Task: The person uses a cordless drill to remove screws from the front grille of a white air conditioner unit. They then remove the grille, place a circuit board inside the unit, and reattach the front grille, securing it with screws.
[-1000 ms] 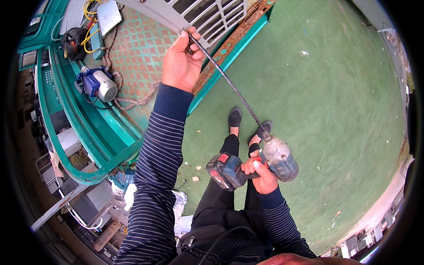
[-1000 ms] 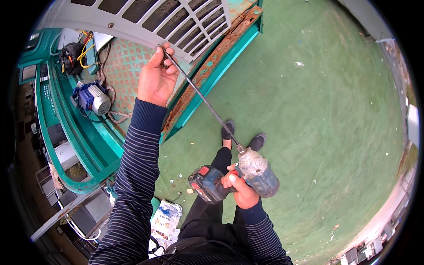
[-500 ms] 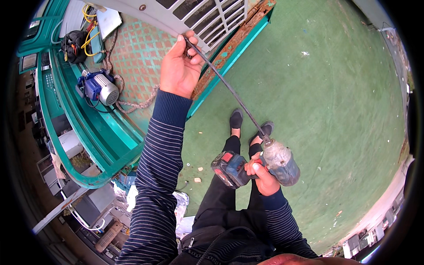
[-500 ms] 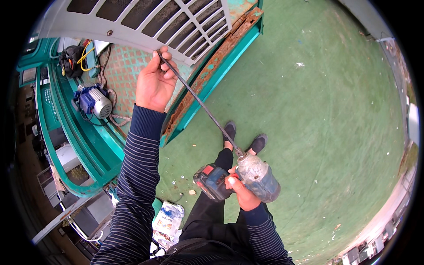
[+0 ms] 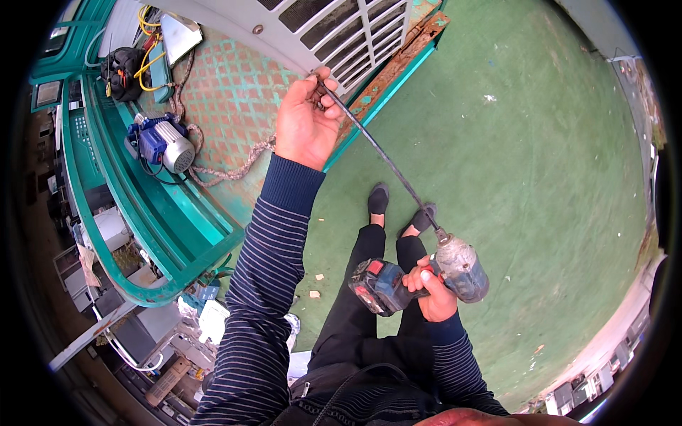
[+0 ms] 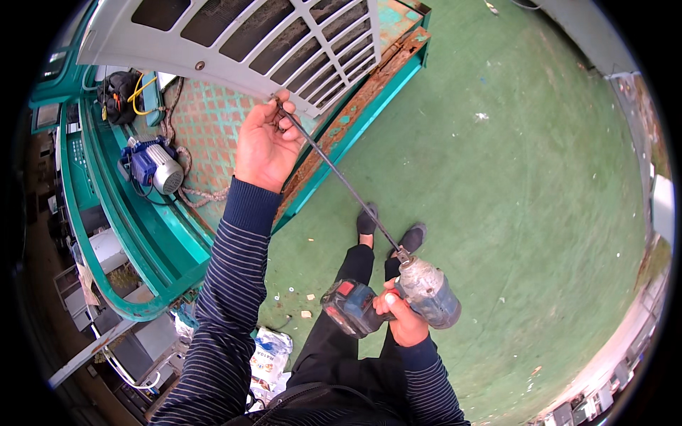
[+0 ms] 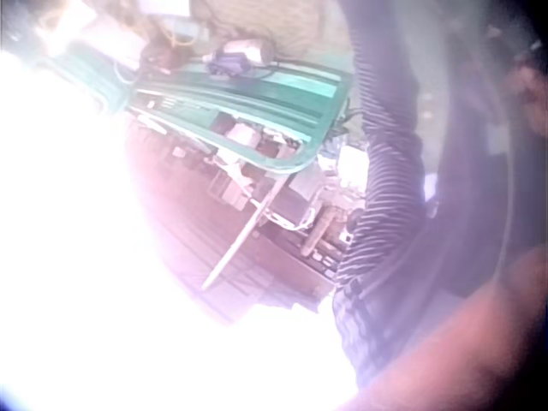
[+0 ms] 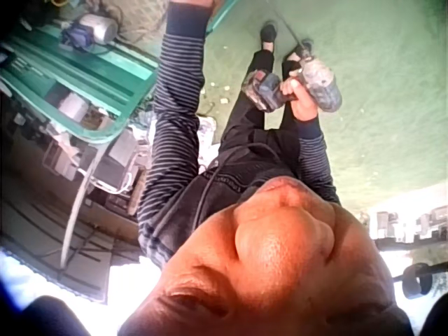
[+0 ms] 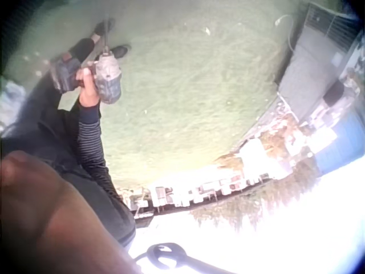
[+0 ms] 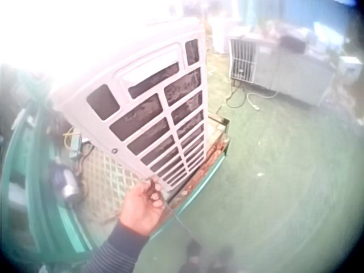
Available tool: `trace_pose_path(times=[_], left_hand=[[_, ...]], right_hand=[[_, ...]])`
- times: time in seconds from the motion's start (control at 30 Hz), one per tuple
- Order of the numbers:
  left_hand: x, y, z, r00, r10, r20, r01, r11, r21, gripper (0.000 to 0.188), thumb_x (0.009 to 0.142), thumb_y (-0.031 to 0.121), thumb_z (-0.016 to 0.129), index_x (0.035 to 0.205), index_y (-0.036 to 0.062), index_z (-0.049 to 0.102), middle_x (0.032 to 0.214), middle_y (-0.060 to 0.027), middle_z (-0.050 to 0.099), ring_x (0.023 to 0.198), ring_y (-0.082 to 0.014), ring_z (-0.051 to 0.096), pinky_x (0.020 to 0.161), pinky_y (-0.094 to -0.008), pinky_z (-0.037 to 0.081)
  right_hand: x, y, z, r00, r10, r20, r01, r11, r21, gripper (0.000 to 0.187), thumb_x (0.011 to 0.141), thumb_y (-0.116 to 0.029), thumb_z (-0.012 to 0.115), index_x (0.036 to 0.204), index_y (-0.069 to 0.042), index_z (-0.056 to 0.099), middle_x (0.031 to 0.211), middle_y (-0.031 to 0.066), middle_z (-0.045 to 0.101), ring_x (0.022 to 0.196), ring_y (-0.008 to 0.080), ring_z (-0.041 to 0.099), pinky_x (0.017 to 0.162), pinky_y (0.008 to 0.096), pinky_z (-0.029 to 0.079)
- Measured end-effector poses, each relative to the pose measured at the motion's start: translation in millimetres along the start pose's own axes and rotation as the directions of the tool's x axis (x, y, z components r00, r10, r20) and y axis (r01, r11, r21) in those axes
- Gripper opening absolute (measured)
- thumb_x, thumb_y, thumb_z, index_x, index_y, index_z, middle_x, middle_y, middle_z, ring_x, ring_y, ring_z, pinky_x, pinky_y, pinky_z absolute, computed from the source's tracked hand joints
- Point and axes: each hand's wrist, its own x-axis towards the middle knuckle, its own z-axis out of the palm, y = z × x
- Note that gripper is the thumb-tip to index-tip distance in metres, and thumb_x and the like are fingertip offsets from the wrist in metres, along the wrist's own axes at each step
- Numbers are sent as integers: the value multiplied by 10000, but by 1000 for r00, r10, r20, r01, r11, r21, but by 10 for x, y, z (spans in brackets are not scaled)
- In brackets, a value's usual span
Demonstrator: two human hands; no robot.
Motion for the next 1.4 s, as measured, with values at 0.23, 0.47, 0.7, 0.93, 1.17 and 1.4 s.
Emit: trace_pose_path(times=[0.23,0.47,0.7,0.93,1.17,1.4], left_hand=[[16,4,-9,1000,-12,21,13,999,-32,220,947,140,493,1083,8,605,891,-41,612,678,-92,476,568,-231,406],[-2,-7,23,1000,-4,16,4,999,-37,202,954,158,483,1044,28,608,862,-35,603,667,-94,462,571,-237,402],[29,-4,-18,998,-29,53,33,997,-76,224,940,136,502,1088,-2,599,882,-42,598,685,-110,476,569,-235,410],[17,0,9,999,-10,52,14,996,-89,231,942,133,496,1091,-16,590,874,-47,591,685,-121,465,573,-245,398],[15,11,8,996,-28,85,37,993,-109,231,938,134,512,1090,-22,593,868,-49,594,680,-118,459,576,-246,389],[18,28,13,997,-25,70,33,991,-127,238,934,132,547,1097,-36,592,892,-63,611,682,-122,461,579,-247,386]], right_hand=[[-2,61,68,996,85,32,-88,992,90,229,924,-169,608,1108,-45,549,725,27,514,707,183,532,753,394,454],[6,73,77,988,139,60,-148,973,176,215,934,-189,587,1111,-73,548,726,10,502,710,184,531,754,398,450],[-55,144,70,1000,-24,-15,18,945,-326,238,915,-123,610,1112,-17,527,733,45,537,700,172,531,769,385,453],[13,15,25,999,-13,-30,9,991,-133,245,905,-121,615,1111,-13,537,728,57,537,689,179,521,748,390,450],[-27,46,27,999,9,-32,-15,979,-202,185,905,-105,598,1061,-21,546,731,52,540,687,181,526,739,389,455],[-5,-14,63,999,12,-39,-20,983,-185,185,908,-105,597,1065,-18,549,733,51,543,685,182,529,742,389,459]])
